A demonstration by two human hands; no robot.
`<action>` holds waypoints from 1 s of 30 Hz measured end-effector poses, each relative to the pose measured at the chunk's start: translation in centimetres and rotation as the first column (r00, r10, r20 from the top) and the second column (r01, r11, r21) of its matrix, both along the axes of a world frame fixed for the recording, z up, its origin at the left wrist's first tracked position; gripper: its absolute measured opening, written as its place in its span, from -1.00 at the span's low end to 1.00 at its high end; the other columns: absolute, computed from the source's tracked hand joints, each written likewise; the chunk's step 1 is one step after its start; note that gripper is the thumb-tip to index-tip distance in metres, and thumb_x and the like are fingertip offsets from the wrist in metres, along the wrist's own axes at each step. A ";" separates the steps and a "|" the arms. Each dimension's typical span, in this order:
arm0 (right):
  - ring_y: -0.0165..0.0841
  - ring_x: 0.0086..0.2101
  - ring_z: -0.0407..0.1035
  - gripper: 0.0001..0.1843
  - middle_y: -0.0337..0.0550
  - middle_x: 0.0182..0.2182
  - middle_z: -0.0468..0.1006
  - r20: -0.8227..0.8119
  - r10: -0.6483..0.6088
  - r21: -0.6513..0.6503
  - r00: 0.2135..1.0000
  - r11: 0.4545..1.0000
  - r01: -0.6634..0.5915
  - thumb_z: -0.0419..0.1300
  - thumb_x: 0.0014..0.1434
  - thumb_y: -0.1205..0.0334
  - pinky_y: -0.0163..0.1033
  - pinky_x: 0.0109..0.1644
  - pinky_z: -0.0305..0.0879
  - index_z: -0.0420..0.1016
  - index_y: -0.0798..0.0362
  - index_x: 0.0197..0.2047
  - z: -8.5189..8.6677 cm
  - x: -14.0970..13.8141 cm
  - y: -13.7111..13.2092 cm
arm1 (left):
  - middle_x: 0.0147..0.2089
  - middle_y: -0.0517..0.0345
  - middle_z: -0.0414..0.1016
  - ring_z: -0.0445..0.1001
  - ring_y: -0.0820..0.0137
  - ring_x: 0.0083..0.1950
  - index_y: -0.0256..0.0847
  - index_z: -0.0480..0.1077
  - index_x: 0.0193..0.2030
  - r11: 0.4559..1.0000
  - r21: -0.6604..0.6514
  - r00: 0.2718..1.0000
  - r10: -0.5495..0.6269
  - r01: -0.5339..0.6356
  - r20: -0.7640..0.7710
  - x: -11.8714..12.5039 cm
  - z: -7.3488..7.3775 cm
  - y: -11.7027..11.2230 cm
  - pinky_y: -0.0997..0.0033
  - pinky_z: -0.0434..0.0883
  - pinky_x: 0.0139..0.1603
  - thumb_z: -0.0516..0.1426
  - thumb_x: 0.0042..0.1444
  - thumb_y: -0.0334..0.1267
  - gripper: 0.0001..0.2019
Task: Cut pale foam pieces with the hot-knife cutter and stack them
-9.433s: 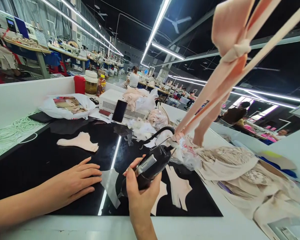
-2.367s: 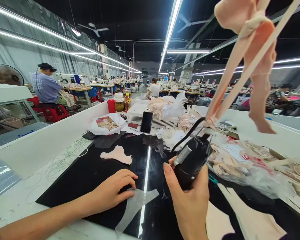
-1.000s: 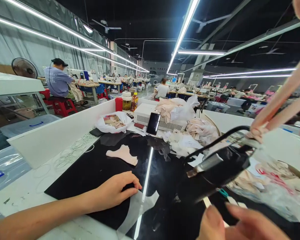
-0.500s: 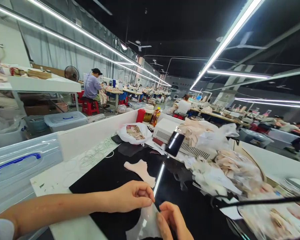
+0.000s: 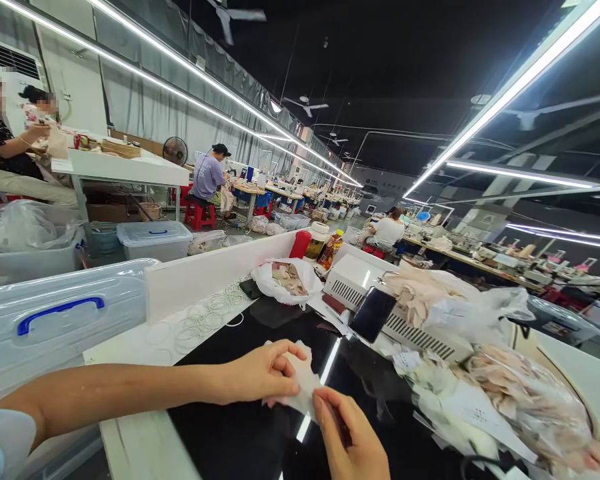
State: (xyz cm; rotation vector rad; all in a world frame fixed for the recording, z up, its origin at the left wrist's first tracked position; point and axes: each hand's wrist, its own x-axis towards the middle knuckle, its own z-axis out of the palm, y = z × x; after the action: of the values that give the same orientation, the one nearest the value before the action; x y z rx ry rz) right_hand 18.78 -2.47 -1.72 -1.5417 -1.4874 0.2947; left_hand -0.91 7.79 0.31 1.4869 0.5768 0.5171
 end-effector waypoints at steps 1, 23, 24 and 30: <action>-0.23 -0.35 0.57 -0.57 -0.14 -0.29 0.66 0.022 -0.004 0.007 1.000 1.000 0.004 0.27 0.15 -0.25 -0.28 -0.29 0.51 0.65 -0.06 -0.21 0.0 0.1 0.7 | -0.26 0.28 0.41 0.34 0.57 -0.49 -0.19 0.26 0.17 0.998 0.063 1.000 0.021 -0.021 -0.003 0.1 0.1 0.7 0.54 0.29 -0.46 0.24 0.08 -0.31 -0.50; -0.14 -0.34 0.41 -0.43 -0.12 -0.37 0.55 0.480 -0.064 0.075 0.875 0.997 0.032 -0.07 0.39 -0.25 -0.03 -0.24 0.22 0.62 -0.06 -0.22 -3.0 -0.1 6.4 | -0.06 0.07 0.54 0.55 0.22 -0.02 -0.16 0.40 0.11 0.504 0.856 0.919 0.272 0.117 -0.286 1.0 -2.9 6.6 0.29 0.42 0.02 0.10 0.32 -0.31 -0.75; -0.15 -0.35 0.40 -0.44 -0.11 -0.38 0.55 0.488 -0.068 0.086 0.870 0.996 0.029 -0.06 0.40 -0.22 -0.03 -0.24 0.22 0.62 -0.05 -0.24 -3.0 -0.2 6.5 | -0.06 0.07 0.54 0.55 0.22 -0.03 -0.16 0.40 0.11 0.489 0.863 0.913 0.280 0.130 -0.296 1.0 -2.9 6.6 0.30 0.43 0.01 0.11 0.31 -0.30 -0.75; -0.13 -0.17 0.40 -0.68 0.01 -0.13 0.56 0.530 -0.117 0.134 0.840 0.990 0.053 0.03 0.42 0.10 0.03 -0.06 0.28 0.58 0.02 -0.07 -0.5 -2.3 4.2 | 0.03 0.03 0.51 0.49 0.23 0.07 -0.20 0.40 0.12 0.420 0.896 0.913 0.290 0.147 -0.286 0.7 -2.4 6.3 0.27 0.39 0.13 0.08 0.30 -0.38 -0.72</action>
State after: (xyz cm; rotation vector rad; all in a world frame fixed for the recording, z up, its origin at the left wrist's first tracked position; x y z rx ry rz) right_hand 16.46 1.71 -2.20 -1.6705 -1.8162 -0.3053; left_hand -0.20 14.14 -2.11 2.7118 0.7293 0.6379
